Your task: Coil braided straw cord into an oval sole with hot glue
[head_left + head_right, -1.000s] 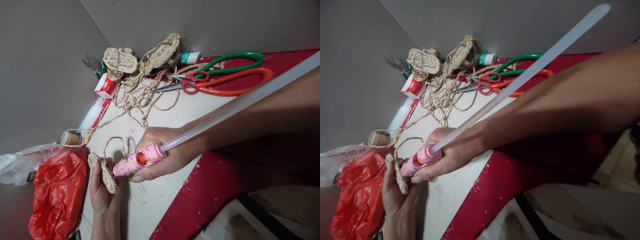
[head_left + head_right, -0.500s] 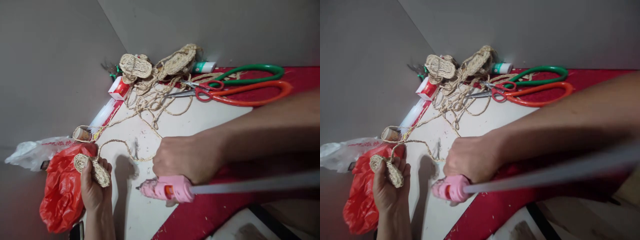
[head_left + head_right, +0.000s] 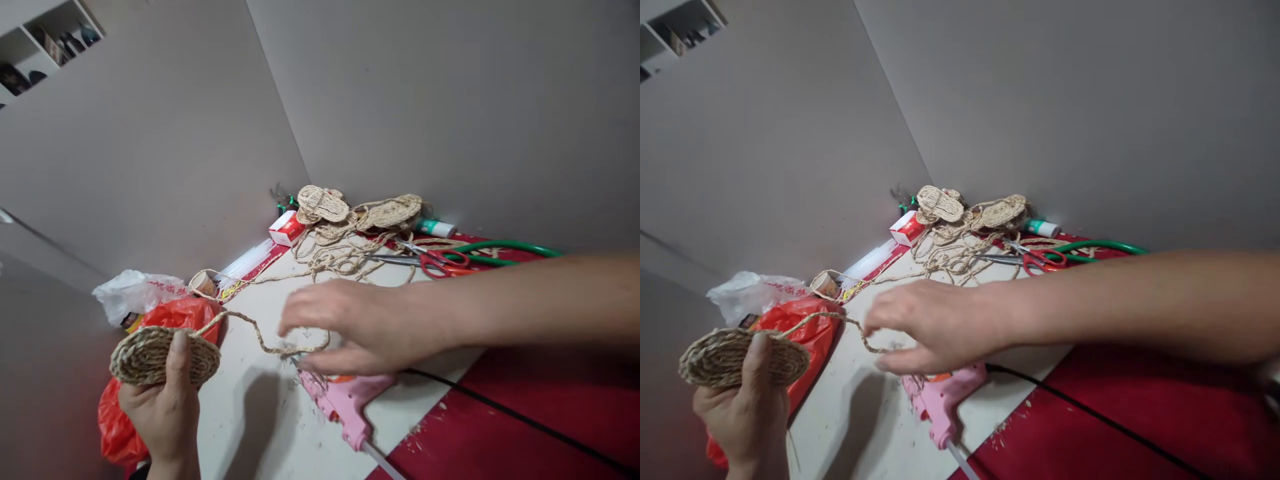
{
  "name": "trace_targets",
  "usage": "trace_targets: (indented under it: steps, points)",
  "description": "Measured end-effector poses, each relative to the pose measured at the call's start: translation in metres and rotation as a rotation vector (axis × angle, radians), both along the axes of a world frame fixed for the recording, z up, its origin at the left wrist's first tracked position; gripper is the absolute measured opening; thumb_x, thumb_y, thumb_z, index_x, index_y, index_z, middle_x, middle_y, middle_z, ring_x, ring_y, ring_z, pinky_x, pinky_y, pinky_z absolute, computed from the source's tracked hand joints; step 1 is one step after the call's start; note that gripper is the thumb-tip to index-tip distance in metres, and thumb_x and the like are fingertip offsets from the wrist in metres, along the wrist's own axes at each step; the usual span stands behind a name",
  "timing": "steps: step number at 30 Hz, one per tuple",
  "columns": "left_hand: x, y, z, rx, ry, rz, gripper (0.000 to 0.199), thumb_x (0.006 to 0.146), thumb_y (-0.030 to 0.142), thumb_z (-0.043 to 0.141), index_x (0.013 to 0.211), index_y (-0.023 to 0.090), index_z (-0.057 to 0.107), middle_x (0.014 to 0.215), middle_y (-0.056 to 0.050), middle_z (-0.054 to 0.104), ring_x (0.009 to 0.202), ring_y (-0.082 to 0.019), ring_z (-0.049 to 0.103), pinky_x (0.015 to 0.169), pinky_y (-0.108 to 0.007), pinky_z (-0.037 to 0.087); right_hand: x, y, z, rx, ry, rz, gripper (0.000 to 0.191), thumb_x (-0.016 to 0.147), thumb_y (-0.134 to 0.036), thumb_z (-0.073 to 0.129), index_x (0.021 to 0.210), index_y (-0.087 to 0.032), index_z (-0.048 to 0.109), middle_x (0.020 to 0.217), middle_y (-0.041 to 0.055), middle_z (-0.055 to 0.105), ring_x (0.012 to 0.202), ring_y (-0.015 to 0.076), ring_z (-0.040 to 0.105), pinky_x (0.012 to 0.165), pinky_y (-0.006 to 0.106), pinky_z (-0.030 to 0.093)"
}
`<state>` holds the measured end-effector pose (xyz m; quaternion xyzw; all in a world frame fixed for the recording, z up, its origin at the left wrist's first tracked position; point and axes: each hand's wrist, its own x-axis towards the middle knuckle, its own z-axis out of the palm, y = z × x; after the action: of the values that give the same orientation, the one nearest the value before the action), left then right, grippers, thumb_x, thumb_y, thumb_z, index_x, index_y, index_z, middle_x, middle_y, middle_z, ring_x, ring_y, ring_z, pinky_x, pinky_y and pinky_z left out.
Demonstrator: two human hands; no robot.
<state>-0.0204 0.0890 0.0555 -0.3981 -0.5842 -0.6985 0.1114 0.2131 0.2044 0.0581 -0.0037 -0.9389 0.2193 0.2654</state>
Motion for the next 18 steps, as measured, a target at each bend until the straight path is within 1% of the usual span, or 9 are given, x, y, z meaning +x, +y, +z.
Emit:
trace_targets:
  steps: [1, 2, 4, 5, 7, 9, 12, 15, 18]
  points:
    - [0.001, -0.001, 0.001, 0.022, 0.013, 0.002, 0.023, 0.065, 0.032, 0.078, 0.074, 0.016, 0.066, 0.069, 0.002, 0.061, 0.058, -0.013, 0.056, 0.062, -0.029, 0.052, -0.008, 0.001, 0.008, -0.019, 0.131, 0.005, 0.026, 0.085, -0.022, 0.058, 0.109, -0.010, 0.058, 0.102, 0.0098, 0.064, 0.093, 0.0160, 0.058, 0.084, 0.029, 0.044]
    - [0.003, -0.001, 0.001, 0.040, 0.025, 0.006, 0.022, 0.066, 0.032, 0.078, 0.073, 0.015, 0.066, 0.068, 0.002, 0.061, 0.058, -0.013, 0.056, 0.062, -0.030, 0.052, -0.017, 0.002, 0.013, -0.039, 0.205, 0.025, 0.030, 0.085, -0.020, 0.057, 0.114, -0.011, 0.055, 0.107, 0.0102, 0.063, 0.097, 0.0156, 0.057, 0.088, 0.029, 0.044]
    - [0.007, -0.001, 0.002, 0.054, 0.024, -0.005, 0.020, 0.066, 0.030, 0.078, 0.072, 0.015, 0.066, 0.068, 0.002, 0.061, 0.057, -0.013, 0.055, 0.062, -0.029, 0.052, -0.036, 0.004, 0.017, -0.116, 0.289, 0.087, 0.041, 0.084, -0.017, 0.056, 0.124, -0.011, 0.048, 0.114, 0.0109, 0.060, 0.101, 0.0145, 0.057, 0.093, 0.030, 0.044]
    - [0.009, -0.001, 0.002, 0.059, 0.012, -0.020, 0.019, 0.066, 0.029, 0.078, 0.071, 0.015, 0.066, 0.068, 0.002, 0.061, 0.056, -0.012, 0.054, 0.062, -0.028, 0.052, -0.046, 0.005, 0.016, -0.178, 0.303, 0.132, 0.044, 0.083, -0.016, 0.057, 0.126, -0.011, 0.045, 0.115, 0.0114, 0.059, 0.102, 0.0139, 0.057, 0.091, 0.029, 0.045]
    - [0.013, -0.001, 0.002, 0.079, -0.018, -0.050, 0.019, 0.066, 0.028, 0.079, 0.070, 0.015, 0.066, 0.068, 0.002, 0.061, 0.057, -0.010, 0.053, 0.062, -0.026, 0.052, -0.063, 0.005, 0.010, -0.301, 0.323, 0.228, 0.041, 0.082, -0.013, 0.055, 0.122, -0.008, 0.045, 0.108, 0.0106, 0.060, 0.095, 0.0119, 0.057, 0.085, 0.025, 0.048]
    - [0.015, -0.001, 0.002, 0.107, -0.047, -0.071, 0.019, 0.065, 0.027, 0.080, 0.070, 0.015, 0.066, 0.070, 0.002, 0.061, 0.058, -0.010, 0.054, 0.061, -0.025, 0.052, -0.074, 0.002, 0.002, -0.350, 0.378, 0.261, 0.028, 0.082, -0.010, 0.050, 0.109, -0.009, 0.051, 0.093, 0.0060, 0.061, 0.080, 0.0088, 0.056, 0.074, 0.022, 0.049]
    - [0.019, -0.001, 0.002, 0.134, -0.104, -0.099, 0.021, 0.064, 0.026, 0.081, 0.073, 0.014, 0.066, 0.073, 0.001, 0.063, 0.059, -0.011, 0.057, 0.058, -0.026, 0.054, -0.079, -0.003, -0.008, -0.233, 0.527, 0.215, 0.018, 0.081, -0.008, 0.046, 0.096, -0.010, 0.055, 0.076, 0.0013, 0.058, 0.064, 0.0065, 0.049, 0.062, 0.019, 0.045]
    - [0.025, 0.000, 0.004, 0.167, -0.135, -0.112, 0.021, 0.063, 0.025, 0.082, 0.072, 0.014, 0.066, 0.072, 0.002, 0.063, 0.057, -0.010, 0.057, 0.056, -0.024, 0.054, -0.076, -0.007, -0.011, -0.055, 0.649, 0.174, 0.018, 0.082, -0.010, 0.046, 0.097, -0.009, 0.056, 0.078, 0.0034, 0.063, 0.065, 0.0067, 0.053, 0.063, 0.019, 0.045]
    - [0.031, 0.002, 0.006, 0.188, -0.132, -0.094, 0.023, 0.062, 0.025, 0.083, 0.068, 0.013, 0.065, 0.069, 0.002, 0.062, 0.054, -0.008, 0.055, 0.054, -0.023, 0.053, -0.073, -0.010, -0.010, 0.080, 0.662, 0.142, 0.014, 0.082, -0.010, 0.046, 0.091, -0.011, 0.057, 0.077, 0.0030, 0.065, 0.065, 0.0070, 0.055, 0.064, 0.018, 0.046]
